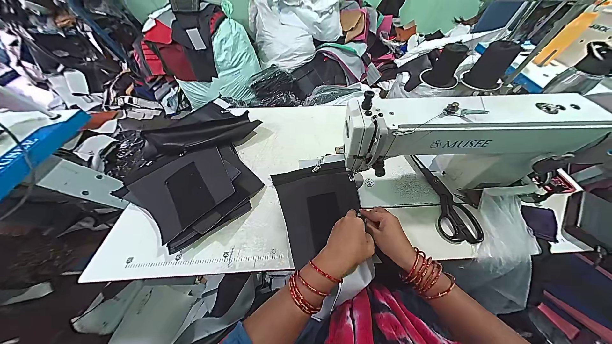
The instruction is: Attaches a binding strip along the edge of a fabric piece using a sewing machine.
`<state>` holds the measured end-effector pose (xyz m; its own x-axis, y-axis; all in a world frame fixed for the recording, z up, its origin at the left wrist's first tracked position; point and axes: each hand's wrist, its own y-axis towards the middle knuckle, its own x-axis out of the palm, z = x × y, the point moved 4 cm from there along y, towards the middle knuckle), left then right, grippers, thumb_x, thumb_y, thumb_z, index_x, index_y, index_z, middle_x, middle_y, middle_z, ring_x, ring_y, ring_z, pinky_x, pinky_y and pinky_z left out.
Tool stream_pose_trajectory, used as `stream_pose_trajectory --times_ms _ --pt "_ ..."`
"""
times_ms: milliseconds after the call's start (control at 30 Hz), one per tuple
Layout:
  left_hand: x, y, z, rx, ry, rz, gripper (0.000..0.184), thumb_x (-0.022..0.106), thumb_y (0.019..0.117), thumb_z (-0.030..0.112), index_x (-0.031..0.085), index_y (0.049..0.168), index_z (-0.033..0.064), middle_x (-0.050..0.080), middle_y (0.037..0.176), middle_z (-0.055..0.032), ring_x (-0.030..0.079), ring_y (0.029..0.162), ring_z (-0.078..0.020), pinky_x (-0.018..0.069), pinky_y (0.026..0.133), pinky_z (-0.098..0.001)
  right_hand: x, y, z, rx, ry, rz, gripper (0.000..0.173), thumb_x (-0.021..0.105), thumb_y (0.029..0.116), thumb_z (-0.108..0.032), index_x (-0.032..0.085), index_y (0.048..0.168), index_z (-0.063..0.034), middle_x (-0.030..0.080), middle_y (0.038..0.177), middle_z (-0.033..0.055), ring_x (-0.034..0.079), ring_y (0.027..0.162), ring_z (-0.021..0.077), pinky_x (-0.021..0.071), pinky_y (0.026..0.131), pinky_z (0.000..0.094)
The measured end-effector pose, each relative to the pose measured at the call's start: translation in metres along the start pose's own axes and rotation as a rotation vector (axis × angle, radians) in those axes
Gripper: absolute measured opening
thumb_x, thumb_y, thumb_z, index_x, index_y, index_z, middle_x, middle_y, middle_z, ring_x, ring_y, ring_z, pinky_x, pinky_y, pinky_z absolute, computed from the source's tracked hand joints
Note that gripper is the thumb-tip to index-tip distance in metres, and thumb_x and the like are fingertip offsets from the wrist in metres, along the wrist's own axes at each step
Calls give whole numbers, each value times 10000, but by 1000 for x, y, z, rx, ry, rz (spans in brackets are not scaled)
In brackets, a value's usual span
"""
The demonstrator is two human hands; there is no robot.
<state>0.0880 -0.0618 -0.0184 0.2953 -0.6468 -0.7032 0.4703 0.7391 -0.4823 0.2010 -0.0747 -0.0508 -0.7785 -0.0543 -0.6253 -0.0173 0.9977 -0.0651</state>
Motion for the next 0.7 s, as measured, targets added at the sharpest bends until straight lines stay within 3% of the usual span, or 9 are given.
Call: stream_pose_trajectory --times_ms 100,233,300,367,467,533,600,633,700 --pt "5 -9 -2 63 -19 -1 364 537 986 208 683 1098 -106 532 1309 -261 589 1175 -356 500 991 -452 0 0 -7 17 -90 -71 326 526 982 8 695 1256 58 668 1116 260 646 1044 310 505 958 372" --pt "15 -19 -6 153 16 14 262 604 906 86 696 996 -143 492 1373 -303 518 1279 -402 467 1057 -436 9 -1 -16 16 -279 -158 369 479 1003 19 633 1334 70 612 1213 278 645 1080 345 525 958 390" --pt "13 -28 -5 190 54 -39 253 574 929 69 707 964 -144 514 1400 -310 494 1326 -418 434 1095 -451 15 -4 -19 -12 -388 -158 375 502 988 49 603 1345 100 607 1226 291 664 1070 369 555 922 406" --pt "2 -31 -10 223 68 -48 259 545 940 65 719 920 -126 609 1317 -284 515 1327 -410 419 1106 -472 21 -7 -23 -10 -491 -180 401 488 992 59 550 1383 125 589 1277 301 650 1130 387 553 933 407" --pt "-20 -9 -29 335 57 313 209 555 883 9 741 869 -85 729 1077 -232 644 1171 -398 491 1029 -499 25 -9 -25 -50 -516 -140 381 498 951 108 596 1318 142 585 1288 319 642 1149 414 561 917 420" --pt "-31 17 -35 421 141 413 295 540 893 -49 748 1102 -38 684 1270 -202 639 1188 -405 514 1006 -513 27 -11 -22 -123 -520 -35 288 548 912 122 678 1167 149 621 1197 327 682 1062 418 593 834 427" --pt "-32 42 -34 497 316 341 478 518 912 -67 654 1356 45 561 1492 -147 636 1196 -400 541 934 -522 28 -11 -22 -113 -540 -35 240 548 913 126 698 1098 147 620 1196 331 681 1068 417 592 830 423" --pt "-33 51 -29 456 396 218 515 478 964 -59 570 1454 68 474 1574 -126 583 1265 -400 506 966 -534 28 -10 -23 -90 -552 -66 245 533 925 121 694 1108 146 608 1222 331 671 1094 416 586 851 419" --pt "-32 61 -26 436 459 122 456 432 1011 -36 556 1446 21 501 1543 -148 547 1311 -408 477 1010 -546 27 -10 -25 -64 -558 -94 272 515 944 110 682 1157 143 597 1261 335 664 1124 415 580 880 413"
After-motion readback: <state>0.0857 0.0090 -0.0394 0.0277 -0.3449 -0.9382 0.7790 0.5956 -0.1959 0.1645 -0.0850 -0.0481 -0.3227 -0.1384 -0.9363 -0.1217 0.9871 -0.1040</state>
